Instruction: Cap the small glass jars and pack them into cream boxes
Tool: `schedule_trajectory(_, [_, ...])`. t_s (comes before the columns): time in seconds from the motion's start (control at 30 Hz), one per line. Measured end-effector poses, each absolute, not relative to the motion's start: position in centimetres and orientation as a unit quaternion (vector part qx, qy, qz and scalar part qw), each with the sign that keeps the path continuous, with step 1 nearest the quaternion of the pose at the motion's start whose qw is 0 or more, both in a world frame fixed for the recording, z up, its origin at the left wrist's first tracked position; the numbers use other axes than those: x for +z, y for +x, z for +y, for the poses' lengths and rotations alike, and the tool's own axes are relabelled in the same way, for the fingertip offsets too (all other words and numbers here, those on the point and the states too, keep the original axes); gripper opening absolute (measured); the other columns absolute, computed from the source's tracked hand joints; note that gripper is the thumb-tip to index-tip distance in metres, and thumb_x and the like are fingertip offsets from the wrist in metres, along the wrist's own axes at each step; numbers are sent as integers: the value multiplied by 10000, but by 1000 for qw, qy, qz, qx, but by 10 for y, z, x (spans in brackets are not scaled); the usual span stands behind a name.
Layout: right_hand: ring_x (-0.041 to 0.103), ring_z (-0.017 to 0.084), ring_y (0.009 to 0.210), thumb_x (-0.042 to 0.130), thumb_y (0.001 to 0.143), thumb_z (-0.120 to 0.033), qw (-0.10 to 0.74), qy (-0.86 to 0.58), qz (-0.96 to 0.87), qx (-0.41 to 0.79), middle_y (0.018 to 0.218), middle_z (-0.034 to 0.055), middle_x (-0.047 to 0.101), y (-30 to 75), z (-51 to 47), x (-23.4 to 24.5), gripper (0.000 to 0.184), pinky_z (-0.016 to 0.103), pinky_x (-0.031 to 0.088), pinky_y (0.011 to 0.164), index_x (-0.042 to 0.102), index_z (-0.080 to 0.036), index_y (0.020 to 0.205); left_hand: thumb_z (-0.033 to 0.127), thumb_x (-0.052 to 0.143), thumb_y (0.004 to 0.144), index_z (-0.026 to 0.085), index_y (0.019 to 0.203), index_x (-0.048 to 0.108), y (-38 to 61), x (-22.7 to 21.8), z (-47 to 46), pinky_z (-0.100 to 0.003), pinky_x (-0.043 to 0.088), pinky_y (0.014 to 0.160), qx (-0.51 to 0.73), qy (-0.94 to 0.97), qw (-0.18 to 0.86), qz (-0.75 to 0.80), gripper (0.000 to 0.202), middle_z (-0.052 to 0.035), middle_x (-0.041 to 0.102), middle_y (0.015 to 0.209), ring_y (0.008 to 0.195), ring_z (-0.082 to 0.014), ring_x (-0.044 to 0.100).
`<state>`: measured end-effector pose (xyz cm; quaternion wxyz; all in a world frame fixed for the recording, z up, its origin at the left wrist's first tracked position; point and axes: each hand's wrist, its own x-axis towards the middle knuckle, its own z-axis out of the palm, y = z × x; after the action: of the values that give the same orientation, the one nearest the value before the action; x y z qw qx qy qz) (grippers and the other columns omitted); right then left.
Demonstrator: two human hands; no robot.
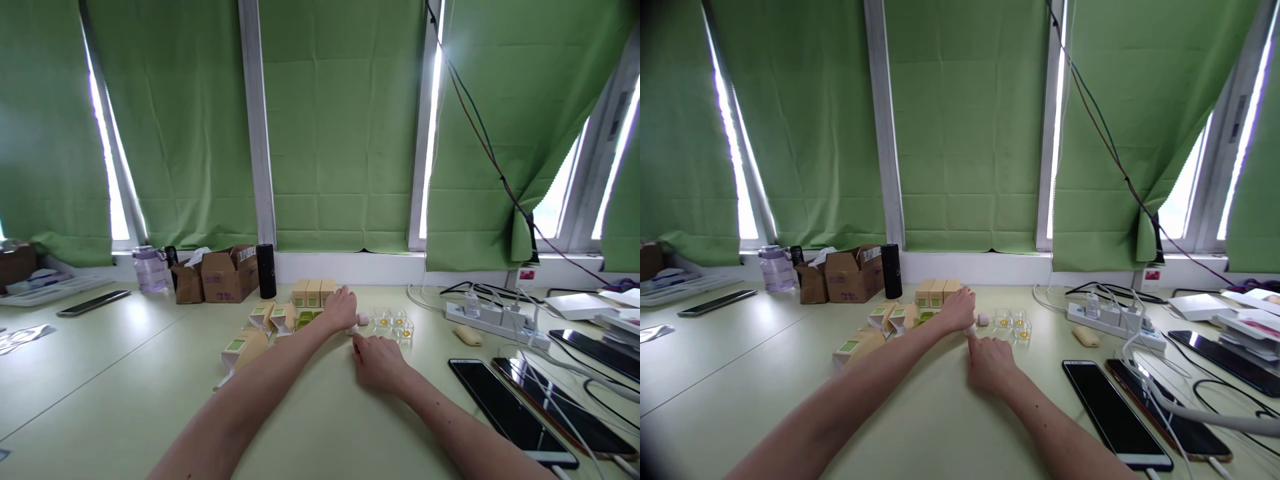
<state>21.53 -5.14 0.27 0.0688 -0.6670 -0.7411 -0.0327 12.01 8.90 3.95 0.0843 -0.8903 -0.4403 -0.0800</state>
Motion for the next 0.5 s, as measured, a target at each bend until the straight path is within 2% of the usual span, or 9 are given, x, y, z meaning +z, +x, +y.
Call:
schedule_trajectory(0.13, [739, 334, 923, 489, 947, -271, 68, -667, -742, -33, 1006, 143, 761, 214, -52, 2, 235, 360, 456, 706, 617, -197, 1130, 315, 482, 941, 130, 1296, 582, 123, 35, 84, -438, 504, 959, -81, -887, 38, -453, 413, -220, 540, 1367, 1203, -335, 579])
schedule_trajectory(0.27, [739, 348, 924, 491, 937, -270, 69, -664, -743, -34, 1011, 142, 762, 214, -51, 0, 248, 372, 462, 700, 615, -195, 1138, 372, 395, 991, 124, 1374, 530, 127, 32, 88, -451, 521, 935, -83, -877, -2, -474, 476, -247, 478, 1461, 1240, -352, 568])
schedule_trajectory(0.5, [733, 349, 922, 486, 945, -280, 64, -666, -743, -32, 1005, 143, 755, 215, -49, -1, 237, 380, 460, 715, 617, -198, 1125, 392, 429, 996, 145, 1514, 394, 140, 24, 106, -488, 537, 927, -85, -854, -45, -511, 575, -269, 320, 1597, 1228, -361, 589])
